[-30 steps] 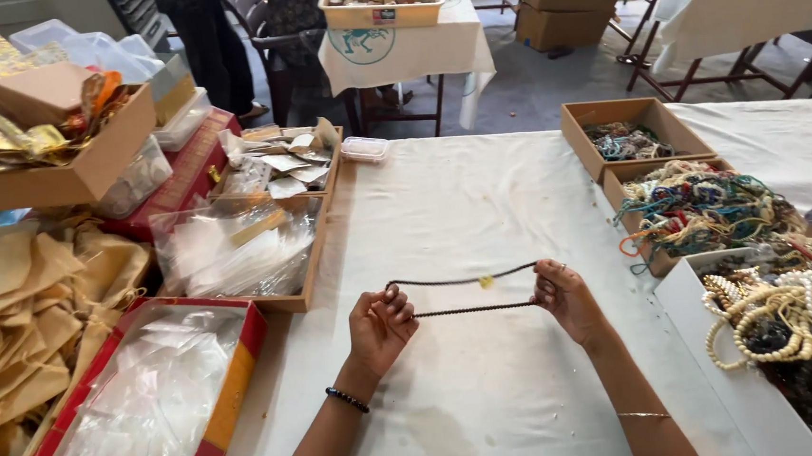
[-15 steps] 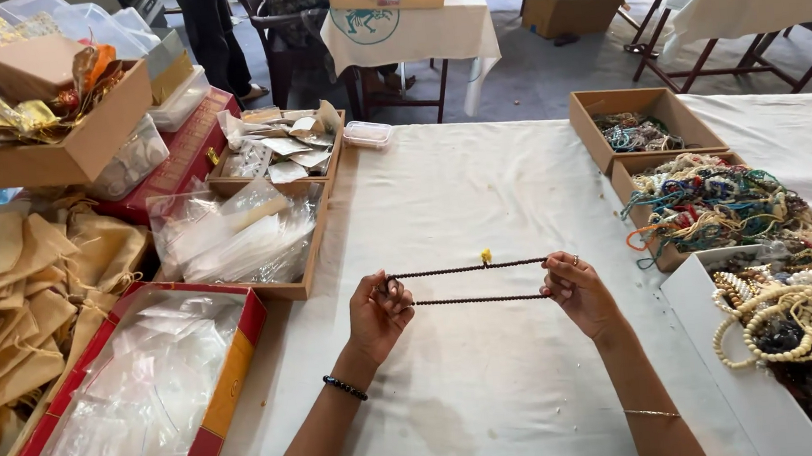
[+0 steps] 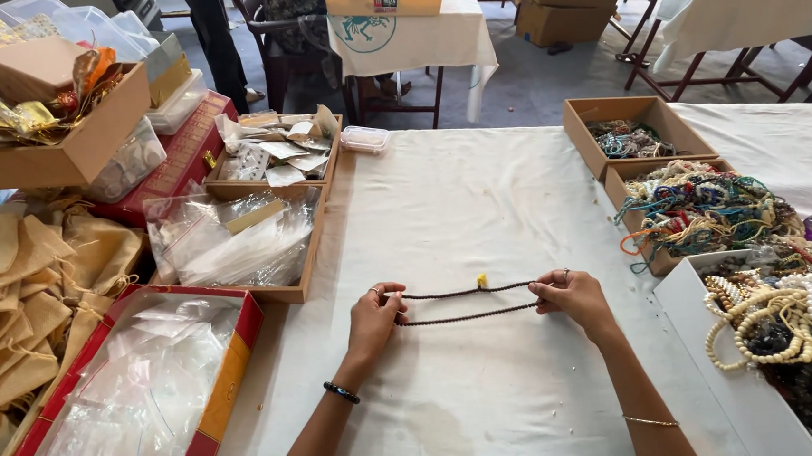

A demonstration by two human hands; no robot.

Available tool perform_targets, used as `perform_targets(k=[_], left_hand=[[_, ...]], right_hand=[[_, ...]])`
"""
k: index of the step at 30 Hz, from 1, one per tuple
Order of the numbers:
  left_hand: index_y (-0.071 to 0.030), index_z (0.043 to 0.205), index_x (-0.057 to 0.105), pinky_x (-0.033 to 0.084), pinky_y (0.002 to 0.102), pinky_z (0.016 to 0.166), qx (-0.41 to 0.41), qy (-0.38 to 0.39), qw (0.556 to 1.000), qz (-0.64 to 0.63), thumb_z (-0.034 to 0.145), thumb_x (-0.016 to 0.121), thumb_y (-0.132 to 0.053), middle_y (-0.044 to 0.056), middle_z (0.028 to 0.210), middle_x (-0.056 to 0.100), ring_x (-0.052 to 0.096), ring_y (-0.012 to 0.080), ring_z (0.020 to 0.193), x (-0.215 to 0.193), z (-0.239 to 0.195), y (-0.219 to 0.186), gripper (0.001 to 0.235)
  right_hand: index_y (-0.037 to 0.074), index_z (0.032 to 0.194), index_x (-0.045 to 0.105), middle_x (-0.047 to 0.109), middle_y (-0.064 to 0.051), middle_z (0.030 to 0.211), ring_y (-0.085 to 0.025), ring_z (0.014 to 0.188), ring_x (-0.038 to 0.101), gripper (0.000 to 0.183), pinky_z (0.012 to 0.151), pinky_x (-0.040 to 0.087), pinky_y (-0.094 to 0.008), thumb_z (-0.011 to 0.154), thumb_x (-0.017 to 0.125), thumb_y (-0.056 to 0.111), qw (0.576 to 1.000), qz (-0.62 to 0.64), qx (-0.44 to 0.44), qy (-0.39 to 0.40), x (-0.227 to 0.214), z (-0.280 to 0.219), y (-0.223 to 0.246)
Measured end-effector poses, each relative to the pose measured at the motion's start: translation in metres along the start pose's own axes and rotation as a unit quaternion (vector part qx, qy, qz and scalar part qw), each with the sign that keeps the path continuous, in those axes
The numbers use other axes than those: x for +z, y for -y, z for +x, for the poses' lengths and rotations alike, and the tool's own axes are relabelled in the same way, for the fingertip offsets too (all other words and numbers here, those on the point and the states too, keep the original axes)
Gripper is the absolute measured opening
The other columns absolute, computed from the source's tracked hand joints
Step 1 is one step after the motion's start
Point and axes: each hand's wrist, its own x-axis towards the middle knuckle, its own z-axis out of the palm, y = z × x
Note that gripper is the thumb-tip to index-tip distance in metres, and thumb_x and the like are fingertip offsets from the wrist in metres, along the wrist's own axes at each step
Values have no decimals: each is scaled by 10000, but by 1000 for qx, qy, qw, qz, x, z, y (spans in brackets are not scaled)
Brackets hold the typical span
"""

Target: The person handles various jewelry items, including a beaded necklace and a bracelet, on a white table. They place the items into small plastic bags and then into a small plastic container. The person also handles a small cloth pouch and other packaging materials.

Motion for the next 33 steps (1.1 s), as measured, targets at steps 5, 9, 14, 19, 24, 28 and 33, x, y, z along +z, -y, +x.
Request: perform_targets(k=[5, 9, 14, 19, 24, 28, 33], left_hand=[[-153, 1056, 772, 571, 348, 670, 116, -120, 941, 295, 959, 630, -227, 89, 853, 774, 731, 219, 723, 2, -23, -23, 187], [-171, 997, 786, 579, 396, 655, 176, -158, 896, 376, 935, 657, -242, 65, 899, 758, 725, 266, 728, 7, -17, -11, 160], [-175, 1004, 777, 584, 394, 648, 172, -142, 887, 404, 945, 655, -252, 48, 903, 737, 723, 265, 721, 9, -23, -15, 156], [-178, 985, 786, 578, 407, 666, 193, -146, 879, 411, 930, 675, -251, 50, 894, 725, 714, 283, 742, 8, -25, -12, 144], [-176, 975, 775, 583, 416, 674, 229, -147, 859, 433, 929, 673, -254, 50, 929, 700, 714, 297, 764, 8, -20, -7, 136], [-172, 973, 773, 581, 421, 678, 225, -145, 862, 431, 931, 670, -250, 52, 936, 698, 715, 297, 770, 7, -19, -8, 136], [-173, 968, 774, 584, 419, 686, 218, -144, 863, 433, 933, 667, -256, 53, 933, 703, 717, 298, 772, 2, -15, -9, 140]], right_hand=[[-1, 984, 779, 786, -101, 762, -158, 647, 769, 251, 637, 621, -277, 856, 801, 214, 990, -138, -26, -31, 9, 1, 0], [35, 983, 796, 792, -67, 712, -120, 624, 773, 243, 627, 612, -244, 858, 793, 244, 970, -233, -57, -44, 12, -2, -2], [66, 973, 803, 777, -61, 678, -106, 586, 752, 242, 593, 582, -254, 856, 794, 277, 960, -265, -76, -40, 11, -3, -6], [97, 969, 803, 770, -53, 671, -109, 581, 740, 241, 603, 563, -277, 848, 792, 305, 952, -287, -90, -50, 15, -11, -1], [133, 946, 816, 760, -38, 694, -131, 609, 731, 229, 620, 549, -306, 847, 783, 337, 923, -359, -127, -62, 17, -13, 3], [138, 947, 810, 756, -35, 692, -144, 612, 737, 235, 621, 550, -311, 844, 781, 347, 920, -365, -127, -59, 16, -12, 3], [158, 937, 810, 749, -29, 683, -167, 641, 733, 232, 631, 549, -331, 842, 776, 367, 912, -385, -130, -63, 17, -10, 4]])
